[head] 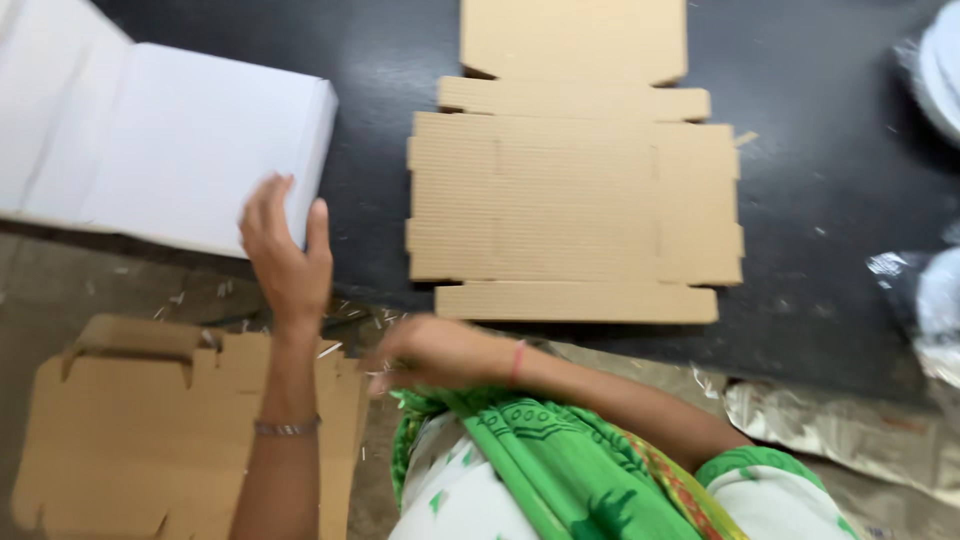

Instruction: The person folds a cardboard shipping box and inserts a white inner box into it. They place a plastic-wrapped round LED ceiling light fixture inside, close the white box, and stack the packed box on a pile of finished boxes, repeating the packing cycle.

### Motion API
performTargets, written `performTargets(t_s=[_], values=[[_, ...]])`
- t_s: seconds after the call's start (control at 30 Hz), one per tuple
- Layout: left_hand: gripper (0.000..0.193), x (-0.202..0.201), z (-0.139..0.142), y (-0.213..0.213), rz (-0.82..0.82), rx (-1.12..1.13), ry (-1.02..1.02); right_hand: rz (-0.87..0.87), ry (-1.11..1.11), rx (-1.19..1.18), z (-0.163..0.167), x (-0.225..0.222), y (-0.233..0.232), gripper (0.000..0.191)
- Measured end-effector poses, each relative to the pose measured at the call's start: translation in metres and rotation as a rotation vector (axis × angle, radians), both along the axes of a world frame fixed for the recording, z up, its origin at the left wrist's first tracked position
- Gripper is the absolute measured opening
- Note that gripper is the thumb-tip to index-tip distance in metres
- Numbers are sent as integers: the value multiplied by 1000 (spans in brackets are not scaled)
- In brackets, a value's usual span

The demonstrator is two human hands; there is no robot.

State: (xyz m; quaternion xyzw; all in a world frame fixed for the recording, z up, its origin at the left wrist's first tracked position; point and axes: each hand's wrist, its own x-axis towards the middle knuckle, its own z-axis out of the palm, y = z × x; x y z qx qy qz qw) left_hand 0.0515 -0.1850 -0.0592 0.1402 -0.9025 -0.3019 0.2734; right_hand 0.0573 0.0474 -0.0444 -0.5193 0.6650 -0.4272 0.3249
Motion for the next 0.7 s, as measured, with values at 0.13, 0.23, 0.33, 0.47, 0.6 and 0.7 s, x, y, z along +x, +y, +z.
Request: performTargets(t_s=[0.13, 0.23, 0.33, 0.47, 0.6, 0.7], values=[[51, 17, -31, 87, -112, 119, -9, -824, 540, 14, -21, -40, 122, 50], [57, 13, -45, 127, -66, 148, -51, -1322, 670, 307, -41, -66, 243, 70], [59, 7, -47, 141, -1, 205, -67, -1454, 638, 448, -69, -63, 324, 81], [56, 6, -54, 143, 92, 337, -109, -1443, 411, 485, -95, -59, 353, 80], [47, 2, -59, 137, 33, 495, -15, -1453, 215, 261, -73, -53, 354, 77], [38, -2, -43, 123, -83, 827, 104, -1420, 75, -3, -38, -51, 360, 64]])
